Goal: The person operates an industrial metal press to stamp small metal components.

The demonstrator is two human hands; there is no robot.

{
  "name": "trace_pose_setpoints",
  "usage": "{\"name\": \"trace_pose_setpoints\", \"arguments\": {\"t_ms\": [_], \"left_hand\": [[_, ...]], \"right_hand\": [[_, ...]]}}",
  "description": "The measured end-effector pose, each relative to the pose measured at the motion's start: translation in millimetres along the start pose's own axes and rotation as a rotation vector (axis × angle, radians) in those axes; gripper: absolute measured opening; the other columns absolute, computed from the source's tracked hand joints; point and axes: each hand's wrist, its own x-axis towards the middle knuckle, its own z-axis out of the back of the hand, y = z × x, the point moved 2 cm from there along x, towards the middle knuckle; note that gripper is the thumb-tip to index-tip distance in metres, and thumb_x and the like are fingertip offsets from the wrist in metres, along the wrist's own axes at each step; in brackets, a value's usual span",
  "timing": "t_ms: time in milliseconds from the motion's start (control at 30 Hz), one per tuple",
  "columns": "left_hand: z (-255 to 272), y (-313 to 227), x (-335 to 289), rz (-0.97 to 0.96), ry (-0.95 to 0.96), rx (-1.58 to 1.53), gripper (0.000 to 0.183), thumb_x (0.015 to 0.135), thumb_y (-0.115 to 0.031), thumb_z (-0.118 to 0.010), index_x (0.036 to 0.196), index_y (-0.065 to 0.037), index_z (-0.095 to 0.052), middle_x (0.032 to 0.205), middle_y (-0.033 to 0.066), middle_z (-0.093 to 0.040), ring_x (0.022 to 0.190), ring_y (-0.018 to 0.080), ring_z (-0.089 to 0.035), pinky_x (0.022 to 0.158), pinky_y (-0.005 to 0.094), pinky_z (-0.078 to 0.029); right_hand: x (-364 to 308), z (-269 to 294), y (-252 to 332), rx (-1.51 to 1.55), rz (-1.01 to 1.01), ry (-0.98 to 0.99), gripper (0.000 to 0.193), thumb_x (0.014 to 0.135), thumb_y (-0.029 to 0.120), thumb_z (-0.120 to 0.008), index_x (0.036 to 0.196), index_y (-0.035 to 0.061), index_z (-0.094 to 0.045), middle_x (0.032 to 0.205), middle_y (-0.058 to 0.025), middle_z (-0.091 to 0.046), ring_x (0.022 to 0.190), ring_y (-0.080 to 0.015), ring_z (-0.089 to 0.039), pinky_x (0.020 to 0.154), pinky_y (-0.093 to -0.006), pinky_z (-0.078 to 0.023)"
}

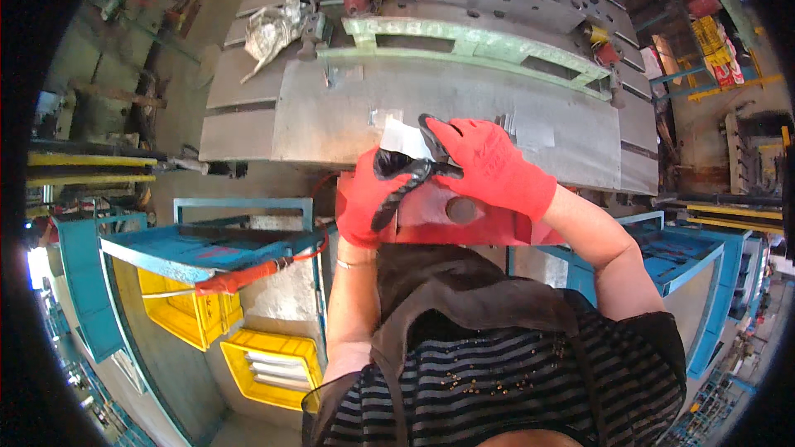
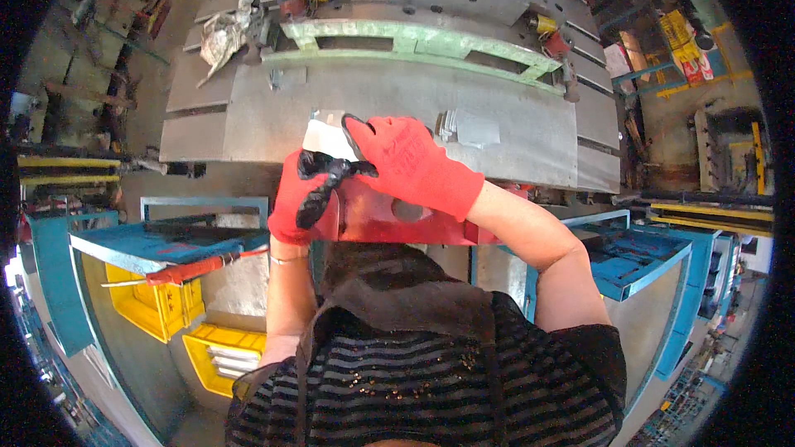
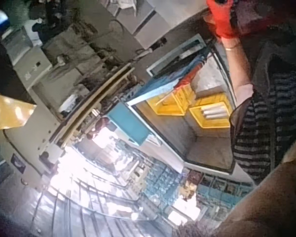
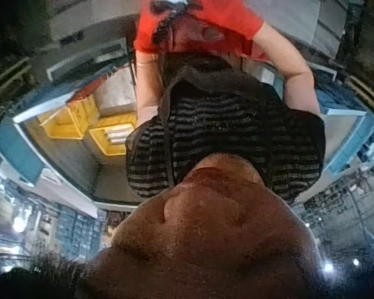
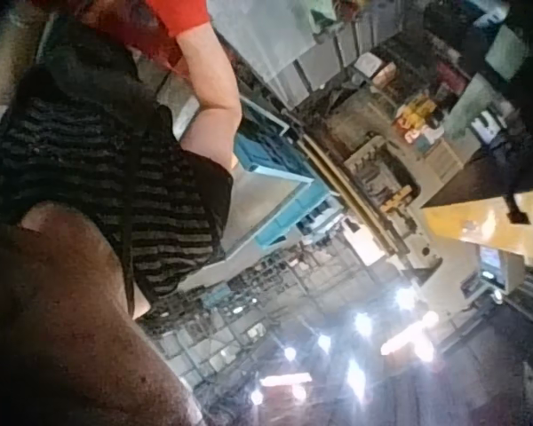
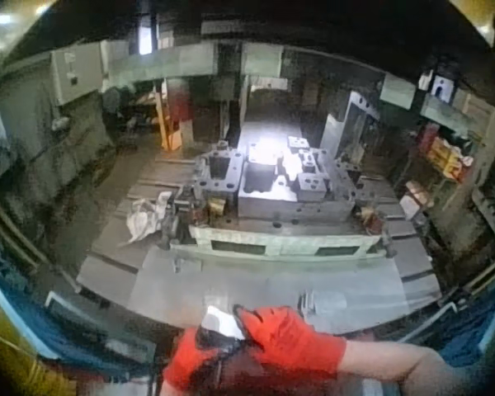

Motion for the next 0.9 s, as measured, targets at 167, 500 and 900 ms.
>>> {"name": "trace_pose_setpoints", "arguments": {"t_ms": [167, 500, 900], "left_hand": [[4, 3, 1, -0.081, -0.038, -0.071, 0.024, 0.081, -0.006, -0.062, 0.103, 0.003, -0.060, 0.096, 0.0058, -0.063, 0.090, 0.0136, -0.058, 0.082, 0.0286, -0.047], [57, 57, -32, -0.117, -0.341, -0.148, 0.027, 0.092, -0.021, -0.052, 0.098, 0.003, -0.061, 0.087, 0.0112, -0.065, 0.077, 0.0198, -0.064, 0.074, 0.0363, -0.054], [69, 53, -25, -0.055, -0.435, -0.136, 0.026, 0.089, -0.020, -0.057, 0.100, 0.003, -0.059, 0.089, 0.0119, -0.064, 0.078, 0.0203, -0.063, 0.073, 0.0344, -0.054]], "right_hand": [[14, 47, -40, -0.222, 0.110, -0.314, 0.059, 0.072, 0.025, -0.066, 0.122, 0.0026, -0.044, 0.099, -0.0168, -0.054, 0.095, -0.0317, -0.054, 0.081, -0.0425, -0.044], [91, 182, -174, -0.590, -0.216, -0.407, 0.060, 0.077, 0.022, -0.065, 0.131, 0.0131, -0.041, 0.125, -0.0185, -0.045, 0.120, -0.0342, -0.040, 0.101, -0.0416, -0.032], [191, 189, -243, -0.481, -0.298, -0.357, 0.035, 0.066, 0.021, -0.068, 0.100, 0.0130, -0.065, 0.113, -0.0171, -0.052, 0.108, -0.0359, -0.050, 0.087, -0.0458, -0.044]]}}
